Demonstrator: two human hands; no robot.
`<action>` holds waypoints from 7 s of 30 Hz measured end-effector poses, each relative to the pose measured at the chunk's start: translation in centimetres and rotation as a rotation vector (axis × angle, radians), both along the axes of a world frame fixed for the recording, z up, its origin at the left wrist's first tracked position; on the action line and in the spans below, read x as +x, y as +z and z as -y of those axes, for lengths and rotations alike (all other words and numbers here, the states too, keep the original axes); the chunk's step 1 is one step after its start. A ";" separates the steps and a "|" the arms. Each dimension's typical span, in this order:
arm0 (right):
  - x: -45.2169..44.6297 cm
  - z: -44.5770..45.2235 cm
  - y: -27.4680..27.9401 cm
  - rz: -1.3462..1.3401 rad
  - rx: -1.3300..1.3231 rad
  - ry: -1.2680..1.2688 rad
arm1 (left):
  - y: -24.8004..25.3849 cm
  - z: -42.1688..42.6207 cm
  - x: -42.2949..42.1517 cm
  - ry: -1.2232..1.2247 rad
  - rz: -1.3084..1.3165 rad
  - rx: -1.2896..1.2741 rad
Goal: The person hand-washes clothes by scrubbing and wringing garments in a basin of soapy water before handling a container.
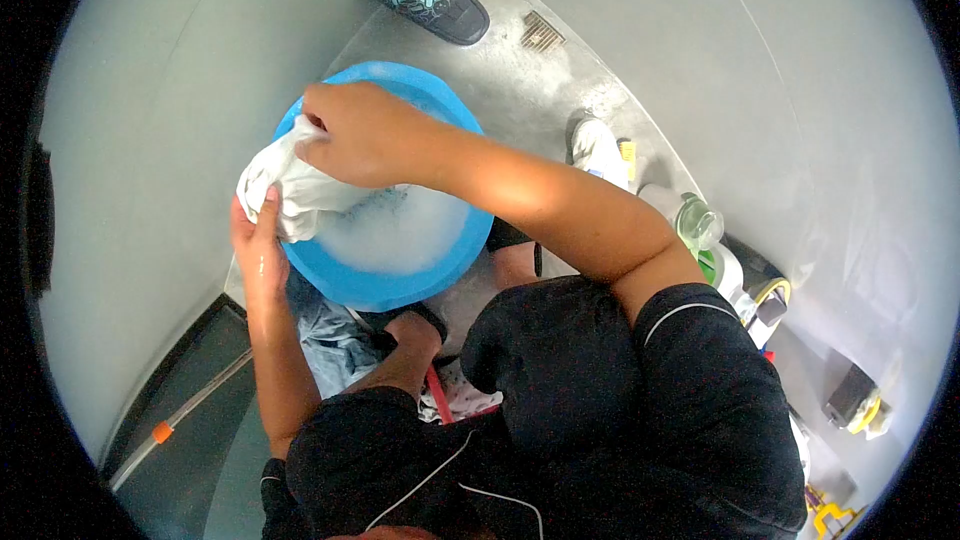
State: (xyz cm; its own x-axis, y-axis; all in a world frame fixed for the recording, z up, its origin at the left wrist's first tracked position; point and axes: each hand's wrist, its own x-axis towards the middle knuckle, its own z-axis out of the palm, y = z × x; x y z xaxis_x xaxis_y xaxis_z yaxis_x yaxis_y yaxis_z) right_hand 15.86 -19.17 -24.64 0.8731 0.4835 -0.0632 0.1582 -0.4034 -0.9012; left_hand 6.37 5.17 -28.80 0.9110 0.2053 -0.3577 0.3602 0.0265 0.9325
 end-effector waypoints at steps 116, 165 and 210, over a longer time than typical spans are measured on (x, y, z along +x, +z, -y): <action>-2.9 -1.4 -21.7 -0.575 -0.307 0.029 | -11.2 2.4 -2.3 0.171 -0.440 -1.003; -7.6 -5.2 -8.9 0.423 -0.128 0.382 | -17.1 -0.4 -3.1 -0.084 -0.012 -0.449; -0.3 -0.6 -13.2 -0.169 -0.580 0.555 | -6.1 2.0 0.1 -0.938 -0.316 0.652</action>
